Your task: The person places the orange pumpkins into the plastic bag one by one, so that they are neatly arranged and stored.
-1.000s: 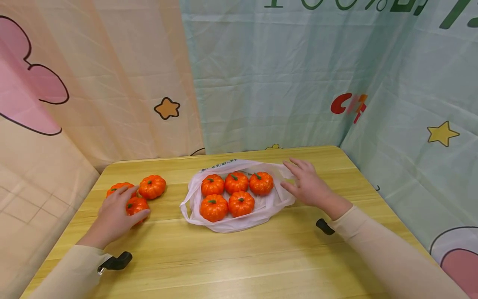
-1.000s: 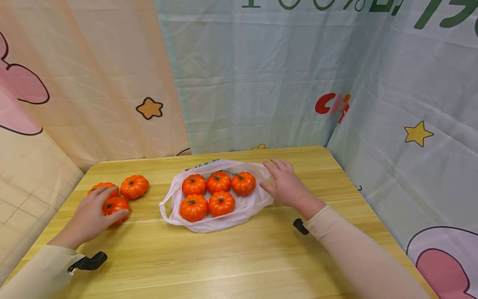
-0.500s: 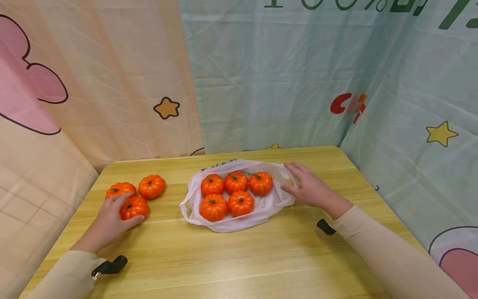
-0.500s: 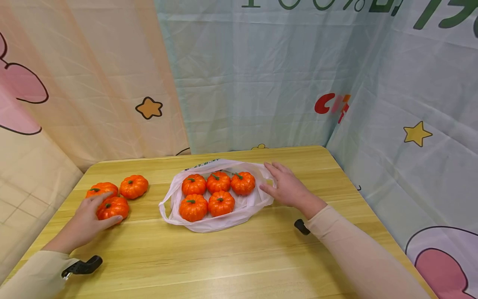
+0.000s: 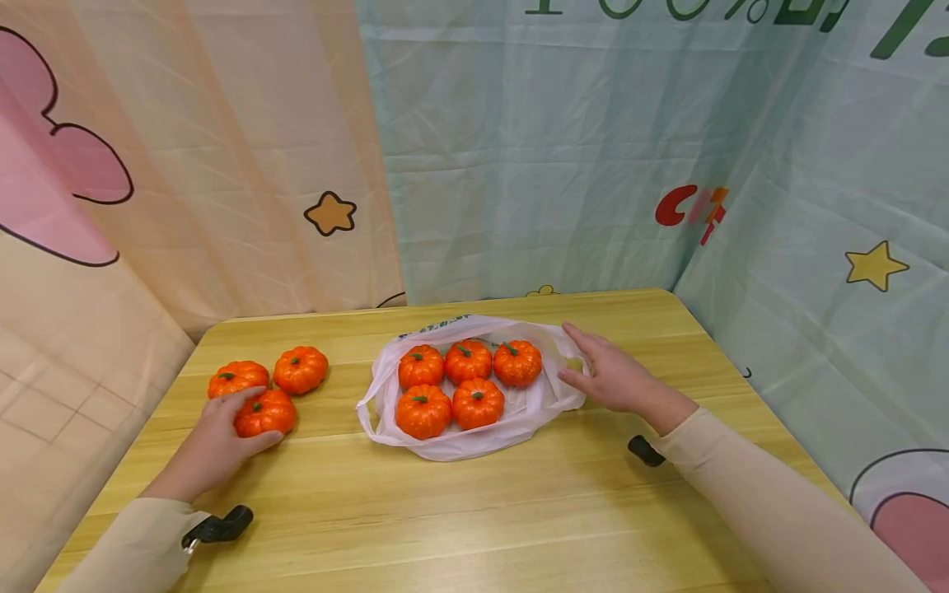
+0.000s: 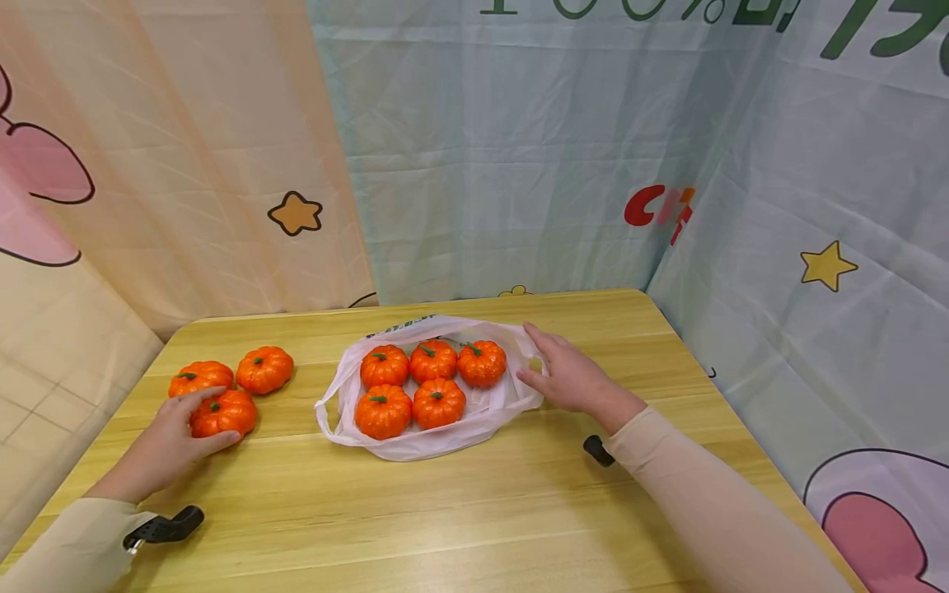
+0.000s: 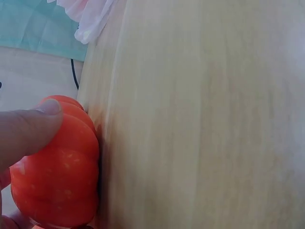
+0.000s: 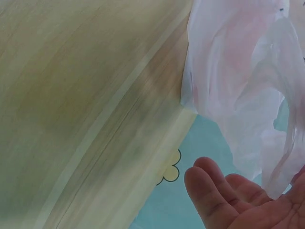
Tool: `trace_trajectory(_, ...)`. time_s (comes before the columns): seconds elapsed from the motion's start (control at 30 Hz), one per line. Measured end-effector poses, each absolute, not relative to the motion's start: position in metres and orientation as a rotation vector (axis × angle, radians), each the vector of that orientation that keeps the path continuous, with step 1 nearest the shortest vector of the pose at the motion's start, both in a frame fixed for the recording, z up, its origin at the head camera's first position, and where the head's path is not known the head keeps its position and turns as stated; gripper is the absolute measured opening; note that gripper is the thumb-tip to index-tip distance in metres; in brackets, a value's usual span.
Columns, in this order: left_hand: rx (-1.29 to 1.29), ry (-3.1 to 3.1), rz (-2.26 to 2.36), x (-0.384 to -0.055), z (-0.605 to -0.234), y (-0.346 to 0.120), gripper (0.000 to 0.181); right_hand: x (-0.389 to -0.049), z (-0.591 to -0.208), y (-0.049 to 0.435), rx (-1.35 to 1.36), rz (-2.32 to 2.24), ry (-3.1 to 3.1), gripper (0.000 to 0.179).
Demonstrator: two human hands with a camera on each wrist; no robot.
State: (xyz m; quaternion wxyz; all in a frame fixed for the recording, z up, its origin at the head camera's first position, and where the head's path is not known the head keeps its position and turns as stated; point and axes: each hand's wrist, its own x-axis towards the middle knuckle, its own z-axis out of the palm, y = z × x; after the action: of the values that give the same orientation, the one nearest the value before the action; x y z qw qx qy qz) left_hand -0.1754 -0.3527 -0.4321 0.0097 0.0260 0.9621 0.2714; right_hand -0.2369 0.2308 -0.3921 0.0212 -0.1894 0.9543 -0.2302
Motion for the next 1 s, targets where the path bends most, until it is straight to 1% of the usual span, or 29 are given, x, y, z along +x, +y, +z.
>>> trace_trajectory(0.23, 0.091, 2.992, 0.896, -0.1751, -0.4322, -0.3529, 0.091, -0.2381, -0.3937, 0.2288, -0.611, -0.711, 2.971, 0.076)
trace_trajectory(0.57, 0.063, 2.941, 0.886, -0.1764, -0.4278, -0.3573, 0.095, -0.2383, -0.3957, 0.2258, -0.566, -0.74, 2.948, 0.067)
trace_trajectory(1.0, 0.075, 2.937, 0.934, -0.1763, -0.4299, -0.3573, 0.093, -0.2388, -0.3974, 0.2246, -0.563, -0.753, 2.947, 0.061)
